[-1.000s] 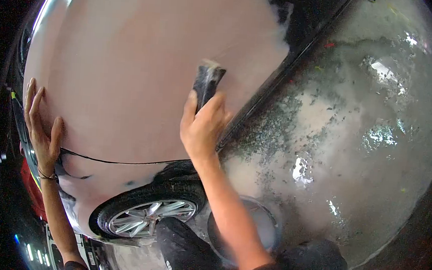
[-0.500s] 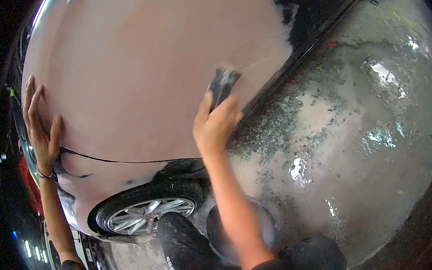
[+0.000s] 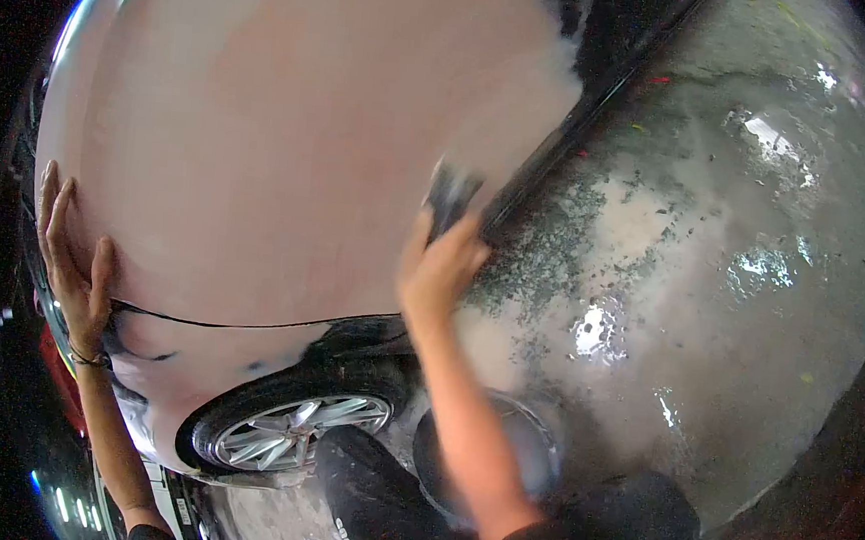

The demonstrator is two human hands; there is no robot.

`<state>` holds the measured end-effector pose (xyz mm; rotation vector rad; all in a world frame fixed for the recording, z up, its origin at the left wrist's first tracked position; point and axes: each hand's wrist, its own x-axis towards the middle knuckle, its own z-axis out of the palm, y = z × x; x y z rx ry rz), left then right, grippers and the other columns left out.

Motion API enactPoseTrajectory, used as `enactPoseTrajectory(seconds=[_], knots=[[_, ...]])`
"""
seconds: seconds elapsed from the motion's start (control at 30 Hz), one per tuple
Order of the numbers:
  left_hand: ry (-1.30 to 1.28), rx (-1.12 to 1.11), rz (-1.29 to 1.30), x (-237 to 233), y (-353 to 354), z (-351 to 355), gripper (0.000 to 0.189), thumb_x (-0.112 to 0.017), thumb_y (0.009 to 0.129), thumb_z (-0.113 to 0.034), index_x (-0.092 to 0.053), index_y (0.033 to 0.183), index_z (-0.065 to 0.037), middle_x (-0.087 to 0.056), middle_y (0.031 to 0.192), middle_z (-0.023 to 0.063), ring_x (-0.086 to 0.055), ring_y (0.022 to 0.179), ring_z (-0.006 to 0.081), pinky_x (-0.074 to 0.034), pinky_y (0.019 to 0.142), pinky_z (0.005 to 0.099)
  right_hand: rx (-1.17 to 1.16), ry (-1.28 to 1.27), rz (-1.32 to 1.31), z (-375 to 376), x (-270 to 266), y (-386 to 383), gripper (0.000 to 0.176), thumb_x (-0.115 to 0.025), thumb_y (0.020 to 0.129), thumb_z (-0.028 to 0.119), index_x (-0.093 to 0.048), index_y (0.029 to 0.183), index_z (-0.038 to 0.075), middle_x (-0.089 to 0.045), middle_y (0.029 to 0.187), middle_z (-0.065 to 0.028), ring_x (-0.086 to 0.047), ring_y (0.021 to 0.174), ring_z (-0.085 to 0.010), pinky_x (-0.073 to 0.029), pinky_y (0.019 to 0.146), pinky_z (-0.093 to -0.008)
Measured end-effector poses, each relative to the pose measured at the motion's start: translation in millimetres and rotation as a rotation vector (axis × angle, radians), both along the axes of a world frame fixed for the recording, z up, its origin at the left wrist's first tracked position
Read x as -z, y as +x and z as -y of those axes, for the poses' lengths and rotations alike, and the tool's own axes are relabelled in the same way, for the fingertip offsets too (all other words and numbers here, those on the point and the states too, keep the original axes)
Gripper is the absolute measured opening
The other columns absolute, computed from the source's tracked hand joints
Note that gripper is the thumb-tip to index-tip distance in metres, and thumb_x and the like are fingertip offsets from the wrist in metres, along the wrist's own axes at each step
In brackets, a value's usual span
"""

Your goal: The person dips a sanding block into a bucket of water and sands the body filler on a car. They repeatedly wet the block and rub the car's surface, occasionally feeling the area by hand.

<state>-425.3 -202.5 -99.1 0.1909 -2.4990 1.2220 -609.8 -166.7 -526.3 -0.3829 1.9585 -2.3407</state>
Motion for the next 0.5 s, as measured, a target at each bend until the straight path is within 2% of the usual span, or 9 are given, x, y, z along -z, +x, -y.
enactPoseTrajectory(seconds=[0.1, 0.2, 0.27, 0.3, 0.33, 0.37, 0.43, 0.47, 0.5], knots=[[0.003, -0.003, -0.008, 3, -4, -4, 0.07, -0.073, 0.102, -0.036, -0.052, 0.165, -0.013, -0.037, 0.179, 0.0187, -0.032, 0.167, 0.0391, -0.027, 0.136, 0.0596, -0.042, 0.161, -0.063, -9, 13, 46, 0.059, -0.066, 0.11, 0.022, -0.046, 0.148, -0.018, -0.072, 0.114, -0.039, -0.076, 0.109, -0.049, -0.059, 0.095, -0.0521], [-0.023, -0.019, 0.009, 2, -6, -6, 0.071, -0.073, 0.101, -0.035, -0.052, 0.165, -0.013, -0.037, 0.179, 0.0185, -0.032, 0.167, 0.0393, -0.027, 0.136, 0.0594, 0.028, -0.108, 0.038, 7, -3, -79, 0.053, -0.067, 0.109, 0.026, -0.053, 0.138, -0.016, -0.072, 0.12, -0.0368, -0.074, 0.115, -0.0484, -0.058, 0.099, -0.0526], [0.006, -0.004, 0.0, 2, -3, -3, 0.071, -0.073, 0.101, -0.035, -0.051, 0.165, -0.014, -0.037, 0.179, 0.0183, -0.031, 0.167, 0.039, -0.027, 0.136, 0.0596, 0.127, 0.06, -0.014, 20, -5, -182, 0.053, -0.066, 0.11, 0.031, -0.054, 0.135, -0.015, -0.072, 0.122, -0.0374, -0.075, 0.111, -0.0499, -0.058, 0.098, -0.0544], [0.019, 0.006, -0.004, 2, -3, -1, 0.071, -0.073, 0.101, -0.035, -0.051, 0.165, -0.014, -0.037, 0.179, 0.0182, -0.031, 0.167, 0.0389, -0.027, 0.136, 0.0596, 0.065, 0.1, 0.088, 24, -6, -226, 0.053, -0.064, 0.112, 0.032, -0.051, 0.141, -0.011, -0.072, 0.128, -0.0353, -0.073, 0.118, -0.0499, -0.05, 0.107, -0.0595], [0.008, 0.001, 0.002, 0, -3, -1, 0.071, -0.073, 0.101, -0.035, -0.051, 0.165, -0.015, -0.037, 0.179, 0.018, -0.031, 0.167, 0.0389, -0.027, 0.136, 0.0598, 0.029, 0.116, 0.132, 25, -5, -232, 0.053, -0.063, 0.112, 0.032, -0.05, 0.143, -0.01, -0.072, 0.131, -0.0343, -0.071, 0.122, -0.0498, -0.045, 0.111, -0.0627], [0.002, -0.008, 0.007, 0, -2, -2, 0.071, -0.073, 0.101, -0.036, -0.051, 0.165, -0.016, -0.037, 0.179, 0.0178, -0.031, 0.167, 0.0388, -0.027, 0.136, 0.06, -0.008, 0.133, 0.175, 25, -5, -236, 0.053, -0.062, 0.113, 0.032, -0.049, 0.145, -0.008, -0.072, 0.134, -0.0332, -0.07, 0.125, -0.0497, -0.041, 0.115, -0.0658], [-0.012, -0.018, 0.009, 0, 1, -1, 0.071, -0.073, 0.101, -0.036, -0.051, 0.166, -0.017, -0.037, 0.179, 0.0173, -0.031, 0.167, 0.0388, -0.028, 0.136, 0.0605, -0.012, 0.116, 0.132, 13, -9, -183, 0.05, -0.062, 0.113, 0.033, -0.051, 0.141, -0.007, -0.071, 0.133, -0.0334, -0.069, 0.125, -0.0493, -0.04, 0.113, -0.0682], [-0.024, -0.024, 0.009, -1, 5, 1, 0.072, -0.073, 0.101, -0.036, -0.051, 0.166, -0.018, -0.036, 0.179, 0.0171, -0.031, 0.167, 0.0388, -0.028, 0.136, 0.0607, 0.011, 0.146, 0.083, 15, 3, -133, 0.054, -0.062, 0.113, 0.033, -0.05, 0.145, -0.009, -0.07, 0.135, -0.0323, -0.068, 0.128, -0.048, -0.042, 0.113, -0.0634], [-0.037, -0.029, 0.014, -2, 5, 2, 0.072, -0.073, 0.1, -0.037, -0.051, 0.166, -0.018, -0.036, 0.18, 0.0168, -0.031, 0.167, 0.0388, -0.028, 0.135, 0.061, 0.166, 0.041, -0.057, 24, 21, -77, 0.054, -0.067, 0.11, 0.03, -0.052, 0.138, -0.014, -0.073, 0.113, -0.0353, -0.074, 0.105, -0.0522, -0.057, 0.094, -0.0559]])
